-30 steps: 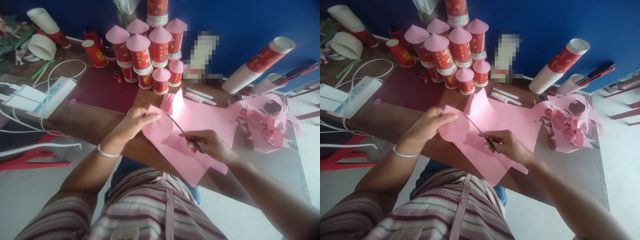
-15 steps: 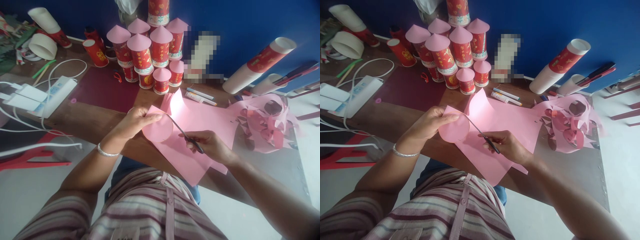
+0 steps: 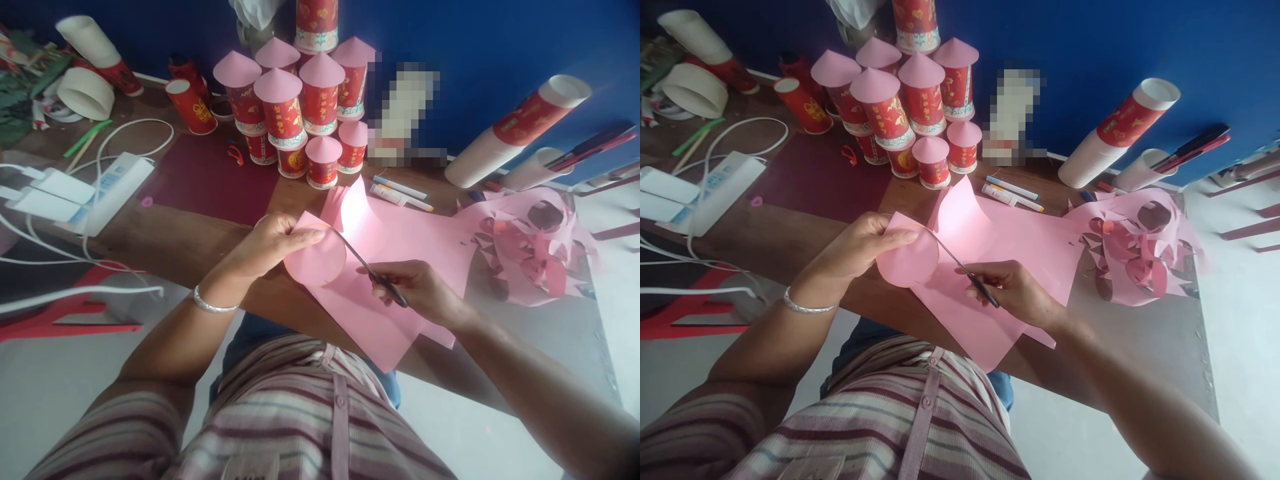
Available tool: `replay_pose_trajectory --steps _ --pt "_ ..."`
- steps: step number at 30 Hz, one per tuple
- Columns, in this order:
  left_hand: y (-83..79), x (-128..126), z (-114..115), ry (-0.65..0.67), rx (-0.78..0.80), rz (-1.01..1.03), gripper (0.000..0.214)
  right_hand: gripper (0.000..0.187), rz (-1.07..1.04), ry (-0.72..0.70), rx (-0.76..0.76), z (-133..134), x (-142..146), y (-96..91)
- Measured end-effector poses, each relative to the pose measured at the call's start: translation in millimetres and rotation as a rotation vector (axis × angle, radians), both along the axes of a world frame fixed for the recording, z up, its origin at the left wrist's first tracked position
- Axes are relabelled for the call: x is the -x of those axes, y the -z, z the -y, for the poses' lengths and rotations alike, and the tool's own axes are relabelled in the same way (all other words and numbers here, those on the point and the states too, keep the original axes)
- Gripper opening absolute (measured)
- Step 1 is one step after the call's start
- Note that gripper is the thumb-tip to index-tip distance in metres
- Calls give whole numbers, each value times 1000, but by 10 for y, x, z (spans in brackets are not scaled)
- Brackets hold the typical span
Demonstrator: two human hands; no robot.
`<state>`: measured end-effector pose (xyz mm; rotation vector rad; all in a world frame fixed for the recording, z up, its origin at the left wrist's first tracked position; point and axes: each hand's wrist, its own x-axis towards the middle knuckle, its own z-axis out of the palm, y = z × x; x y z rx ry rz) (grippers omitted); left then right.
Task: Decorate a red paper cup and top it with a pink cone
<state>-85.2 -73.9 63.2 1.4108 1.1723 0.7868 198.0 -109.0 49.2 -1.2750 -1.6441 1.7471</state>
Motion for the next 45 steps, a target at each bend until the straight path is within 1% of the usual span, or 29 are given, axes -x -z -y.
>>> replay_pose_trajectory --steps 4,11,14,18,24,30,41,45 --pt "-3 8 -10 29 18 -1 39 55 7 -1 2 3 -4 -8" --pt "-1 10 -2 26 -1 -23 37 48 -13 12 8 10 -11 -11" --pt "5 12 5 13 -24 -44 37 51 6 12 15 6 -5 -27" --pt "10 21 0 26 -36 -70 39 56 28 4 16 -3 3 -44" --pt "17 45 -20 66 -18 -102 45 55 19 -7 4 -7 0 -32" --pt "26 61 -32 88 -14 -99 43 56 22 -16 5 -7 -8 -27" --pt "-13 48 -42 135 -16 -51 37 54 18 -30 3 -12 -24 -10" --pt "-10 52 -48 135 -22 -61 37 56 21 -30 -2 -9 -18 -6"
